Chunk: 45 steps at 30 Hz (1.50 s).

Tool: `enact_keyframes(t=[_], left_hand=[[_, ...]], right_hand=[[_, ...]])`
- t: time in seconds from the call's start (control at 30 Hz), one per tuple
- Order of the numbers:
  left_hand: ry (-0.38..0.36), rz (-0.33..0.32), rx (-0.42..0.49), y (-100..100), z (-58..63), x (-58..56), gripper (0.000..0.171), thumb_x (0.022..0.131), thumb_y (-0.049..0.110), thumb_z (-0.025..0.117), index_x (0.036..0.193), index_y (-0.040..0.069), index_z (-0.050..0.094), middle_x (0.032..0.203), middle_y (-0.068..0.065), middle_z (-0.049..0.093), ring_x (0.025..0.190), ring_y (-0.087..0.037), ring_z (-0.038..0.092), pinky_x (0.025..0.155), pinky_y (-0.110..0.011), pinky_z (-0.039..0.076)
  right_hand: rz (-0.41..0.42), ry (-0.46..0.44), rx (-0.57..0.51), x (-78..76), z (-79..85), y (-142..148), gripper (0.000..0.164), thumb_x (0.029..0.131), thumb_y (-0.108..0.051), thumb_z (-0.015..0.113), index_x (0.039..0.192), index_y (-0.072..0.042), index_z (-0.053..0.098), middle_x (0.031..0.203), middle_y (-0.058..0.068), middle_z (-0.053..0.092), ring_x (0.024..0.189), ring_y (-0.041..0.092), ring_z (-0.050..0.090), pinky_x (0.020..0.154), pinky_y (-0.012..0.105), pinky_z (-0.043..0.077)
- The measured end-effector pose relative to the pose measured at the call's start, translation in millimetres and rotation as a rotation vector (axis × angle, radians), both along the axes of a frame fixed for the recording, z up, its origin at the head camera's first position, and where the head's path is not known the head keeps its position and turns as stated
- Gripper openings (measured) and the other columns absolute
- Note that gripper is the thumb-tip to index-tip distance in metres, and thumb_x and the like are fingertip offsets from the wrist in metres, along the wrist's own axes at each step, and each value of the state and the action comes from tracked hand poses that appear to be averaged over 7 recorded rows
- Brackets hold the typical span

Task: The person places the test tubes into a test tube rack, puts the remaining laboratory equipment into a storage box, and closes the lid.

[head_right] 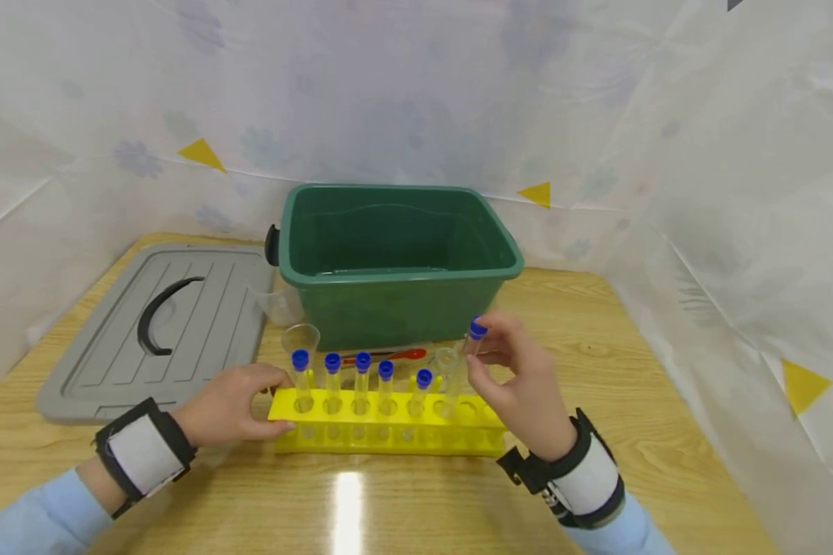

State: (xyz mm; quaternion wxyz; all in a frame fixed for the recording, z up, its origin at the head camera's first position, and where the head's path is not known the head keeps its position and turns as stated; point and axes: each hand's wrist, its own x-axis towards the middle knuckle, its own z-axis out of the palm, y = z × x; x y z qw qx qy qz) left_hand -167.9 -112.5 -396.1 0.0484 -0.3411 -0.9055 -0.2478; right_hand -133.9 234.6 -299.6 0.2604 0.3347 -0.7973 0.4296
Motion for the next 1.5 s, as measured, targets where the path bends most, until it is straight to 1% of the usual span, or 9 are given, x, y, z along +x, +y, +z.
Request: enact_keyframes(t=[0.03,0.13,0.33,0.47,0.67,0.93,1.13,1.3,1.5], left_hand=[[-0.001,0.0,0.0,0,0.1,0.0,0.029,0.07,0.043,0.075,0.083,0.021,0.06,0.078,0.013,0.06,0.072,-0.003,0.051,0.066,-0.022,0.047],[0.0,0.0,0.0,0,0.2,0.0,0.029,0.07,0.043,0.075,0.083,0.021,0.061,0.078,0.013,0.06,0.072,-0.004,0.052,0.066,-0.022,0.047],[-0.009,0.0,-0.005,0,1.2,0.4,0.029,0.071,0.042,0.075,0.084,0.021,0.061,0.079,0.012,0.061,0.073,-0.003,0.052,0.066,-0.023,0.047],[-0.014,0.001,-0.009,0,1.1,0.1,0.029,0.071,0.043,0.075,0.084,0.021,0.061,0.079,0.012,0.06,0.073,-0.003,0.051,0.066,-0.022,0.047],[-0.016,-0.001,-0.012,1,1.0,-0.2,0.03,0.071,0.043,0.075,0.084,0.02,0.061,0.079,0.013,0.061,0.073,-0.002,0.051,0.067,-0.022,0.047],[-0.017,-0.001,-0.01,1,1.3,0.0,0.03,0.07,0.042,0.075,0.084,0.02,0.061,0.079,0.012,0.061,0.073,-0.003,0.052,0.067,-0.022,0.047],[-0.026,0.015,-0.018,1,2.2,1.0,0.03,0.07,0.044,0.075,0.084,0.021,0.061,0.078,0.013,0.06,0.073,-0.003,0.05,0.066,-0.023,0.046],[-0.02,0.008,-0.011,1,2.5,0.8,0.03,0.07,0.044,0.074,0.084,0.021,0.061,0.078,0.013,0.06,0.073,-0.003,0.051,0.066,-0.022,0.047],[-0.022,0.005,-0.011,1,1.7,0.1,0.031,0.071,0.045,0.074,0.084,0.021,0.061,0.079,0.013,0.06,0.073,-0.003,0.051,0.067,-0.022,0.047]], right_hand=[[-0.003,0.001,0.005,-0.2,-0.4,-1,0.052,0.066,0.028,0.06,0.113,0.012,0.045,0.094,0.001,0.058,0.083,0.0,0.061,0.073,0.012,0.051],[-0.004,-0.001,0.018,-0.9,-2.4,-2,0.054,0.064,0.029,0.06,0.113,0.011,0.045,0.092,0.006,0.058,0.083,-0.001,0.061,0.072,0.012,0.051],[-0.019,-0.058,0.056,-1.2,-8.3,-4,0.051,0.067,0.026,0.061,0.112,0.007,0.047,0.087,0.009,0.059,0.081,0.002,0.063,0.07,0.013,0.052],[-0.028,-0.093,0.06,-3.2,-14.4,-4,0.041,0.074,0.021,0.061,0.109,0.005,0.048,0.084,0.012,0.06,0.076,0.004,0.063,0.067,0.014,0.052],[-0.043,-0.129,0.07,-4.5,-21.2,-3,0.023,0.083,0.012,0.058,0.102,0.003,0.049,0.083,0.01,0.062,0.071,0.005,0.063,0.06,0.017,0.052],[-0.094,-0.221,0.141,-1.6,-25.6,-1,0.036,0.082,0.011,0.06,0.115,0.003,0.046,0.084,0.012,0.066,0.068,0.009,0.064,0.06,0.019,0.053],[-0.06,-0.24,0.163,-0.9,-29.5,0,0.028,0.085,0.009,0.058,0.113,0.004,0.056,0.088,0.013,0.065,0.072,0.012,0.065,0.063,0.019,0.054],[-0.047,-0.261,0.166,-0.3,-33.1,-1,0.026,0.086,0.009,0.057,0.11,0.0,0.056,0.088,0.01,0.065,0.073,0.011,0.065,0.062,0.021,0.054],[-0.065,-0.302,0.2,1.0,-35.6,-1,0.022,0.088,0.005,0.056,0.109,-0.002,0.056,0.092,0.008,0.065,0.075,0.009,0.064,0.065,0.022,0.055]])
